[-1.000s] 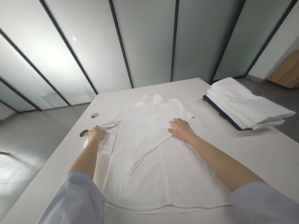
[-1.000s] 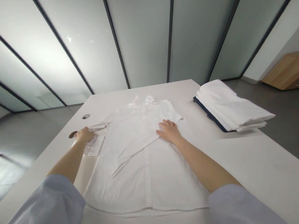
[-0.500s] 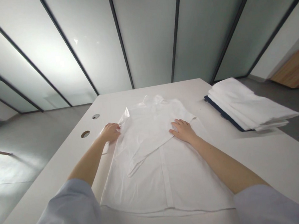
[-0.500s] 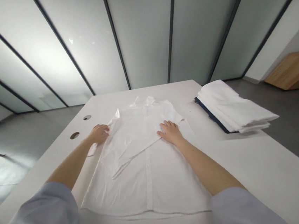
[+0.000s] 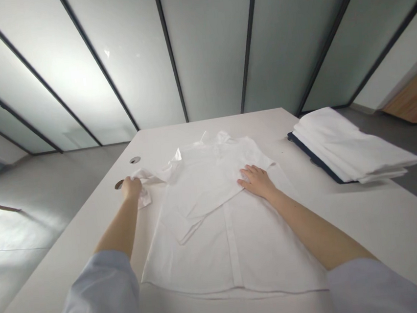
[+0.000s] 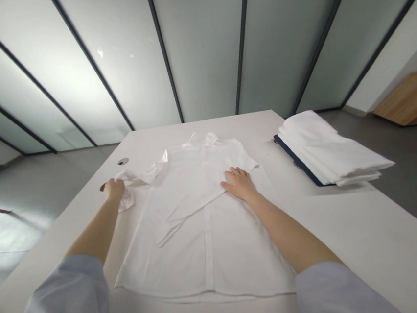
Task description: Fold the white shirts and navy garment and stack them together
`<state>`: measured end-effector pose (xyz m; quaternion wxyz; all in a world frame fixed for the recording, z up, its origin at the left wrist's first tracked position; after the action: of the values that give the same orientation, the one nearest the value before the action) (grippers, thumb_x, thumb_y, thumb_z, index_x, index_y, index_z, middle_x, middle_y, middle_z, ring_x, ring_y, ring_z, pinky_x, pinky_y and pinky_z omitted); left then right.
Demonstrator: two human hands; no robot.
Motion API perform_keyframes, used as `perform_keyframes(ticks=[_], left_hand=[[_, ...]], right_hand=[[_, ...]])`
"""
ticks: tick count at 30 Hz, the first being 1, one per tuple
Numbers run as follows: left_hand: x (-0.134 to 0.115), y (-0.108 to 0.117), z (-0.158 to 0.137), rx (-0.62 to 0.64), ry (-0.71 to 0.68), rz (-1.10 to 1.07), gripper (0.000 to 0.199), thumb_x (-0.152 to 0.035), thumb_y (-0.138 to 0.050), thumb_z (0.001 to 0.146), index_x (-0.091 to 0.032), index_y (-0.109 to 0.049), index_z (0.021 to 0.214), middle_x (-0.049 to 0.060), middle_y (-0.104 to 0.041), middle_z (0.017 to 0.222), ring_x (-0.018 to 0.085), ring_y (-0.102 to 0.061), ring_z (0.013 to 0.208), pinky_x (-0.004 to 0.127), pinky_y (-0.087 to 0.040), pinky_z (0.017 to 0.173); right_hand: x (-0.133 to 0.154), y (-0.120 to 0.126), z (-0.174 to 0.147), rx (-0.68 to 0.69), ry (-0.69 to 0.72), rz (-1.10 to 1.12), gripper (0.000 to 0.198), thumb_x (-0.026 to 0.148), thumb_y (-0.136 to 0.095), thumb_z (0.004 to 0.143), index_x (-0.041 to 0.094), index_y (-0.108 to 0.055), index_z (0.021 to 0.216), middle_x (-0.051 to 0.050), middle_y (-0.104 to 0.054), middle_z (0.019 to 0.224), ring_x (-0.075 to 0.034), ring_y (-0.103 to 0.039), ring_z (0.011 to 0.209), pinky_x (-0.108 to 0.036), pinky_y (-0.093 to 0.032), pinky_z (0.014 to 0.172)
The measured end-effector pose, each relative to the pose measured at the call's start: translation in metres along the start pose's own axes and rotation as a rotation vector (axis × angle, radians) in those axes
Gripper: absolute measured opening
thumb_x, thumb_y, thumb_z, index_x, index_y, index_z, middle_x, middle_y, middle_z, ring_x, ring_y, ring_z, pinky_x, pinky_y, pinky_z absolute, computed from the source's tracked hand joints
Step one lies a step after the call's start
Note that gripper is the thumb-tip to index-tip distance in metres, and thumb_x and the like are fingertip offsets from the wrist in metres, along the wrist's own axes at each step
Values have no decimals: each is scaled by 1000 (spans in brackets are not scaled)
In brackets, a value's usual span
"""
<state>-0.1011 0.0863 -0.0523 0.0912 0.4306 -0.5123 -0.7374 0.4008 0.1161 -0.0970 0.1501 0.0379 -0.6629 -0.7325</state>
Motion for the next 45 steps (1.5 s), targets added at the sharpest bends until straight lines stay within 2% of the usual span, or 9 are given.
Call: perform_keyframes(ticks=[5, 7, 11, 14, 21, 27, 38, 41, 45], left_hand=[[-65, 49, 14, -327, -108, -178, 32, -18, -40, 81, -14, -53, 111, 10, -63, 107, 25, -59, 103, 35, -47, 88], [-115, 59, -6, -334, -365, -243, 37, -19, -43, 79, -14, -53, 114, 8, -63, 105, 23, -59, 102, 35, -47, 90], [-209, 45, -111, 41, -1143, -121, 59, -24, -56, 74, -21, -49, 132, 7, -56, 130, 26, -50, 122, 41, -36, 107], [-225, 29, -181, 155, -1410, -39, 67, -28, -58, 75, -25, -43, 140, 7, -42, 147, 31, -33, 138, 50, -18, 116], [-190, -44, -174, 176, -1002, -191, 40, -39, -56, 85, -17, -59, 119, 13, -60, 123, 26, -53, 119, 40, -40, 103], [-153, -102, -170, 357, -868, 36, 23, -32, -56, 85, -21, -67, 102, 8, -66, 110, 25, -60, 107, 39, -44, 96], [-151, -106, -171, 338, -892, 64, 25, -32, -54, 85, -24, -69, 103, 6, -69, 110, 24, -61, 106, 37, -44, 95], [-152, -104, -169, 330, -883, 24, 23, -32, -52, 86, -24, -69, 100, 6, -71, 105, 24, -64, 101, 36, -45, 92], [-152, -97, -162, 290, -811, -88, 25, -33, -49, 89, -21, -67, 101, 8, -71, 104, 23, -65, 98, 35, -46, 90]], right_hand=[[-1, -4, 1, -4, 7, 16, 52, 49, -46, 92, 22, -54, 135, -12, -44, 149, -33, -37, 137, -49, -31, 109], [-3, -5, 2, -18, 8, 34, 50, 48, -48, 90, 23, -55, 133, -13, -45, 148, -34, -38, 136, -50, -32, 108], [-10, -2, 4, -98, 2, 194, 42, 38, -52, 87, 23, -60, 125, -11, -54, 139, -29, -45, 130, -46, -34, 107], [-21, 6, 3, -193, -54, 427, 37, 33, -46, 87, 19, -64, 117, -11, -65, 123, -25, -56, 116, -40, -41, 101], [-30, 16, 0, -235, -171, 689, 35, 40, -41, 88, 18, -67, 91, -6, -72, 88, -22, -64, 87, -34, -48, 83], [-15, 10, 3, -139, -50, 459, 29, 36, -47, 89, 21, -71, 91, -6, -73, 97, -21, -64, 93, -31, -45, 87], [30, 14, 30, 134, -187, 269, 24, 45, -62, 78, 23, -70, 74, -5, -72, 86, -24, -65, 87, -31, -45, 76], [44, 6, 36, 140, -215, 438, 9, 25, -60, 71, 21, -67, 74, -3, -70, 80, -21, -64, 81, -28, -45, 72], [42, 20, 44, -22, -187, 862, 24, 20, -52, 66, 19, -64, 87, -2, -68, 79, -19, -62, 80, -27, -47, 71]])
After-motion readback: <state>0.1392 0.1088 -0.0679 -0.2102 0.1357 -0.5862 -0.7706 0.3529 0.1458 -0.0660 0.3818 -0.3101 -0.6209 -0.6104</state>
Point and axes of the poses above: each hand's wrist, its own z-axis towards the middle knuckle, its own y-axis out of the back of the hand, x = y × z, the point moved 6 cm from there along z, towards the middle knuckle
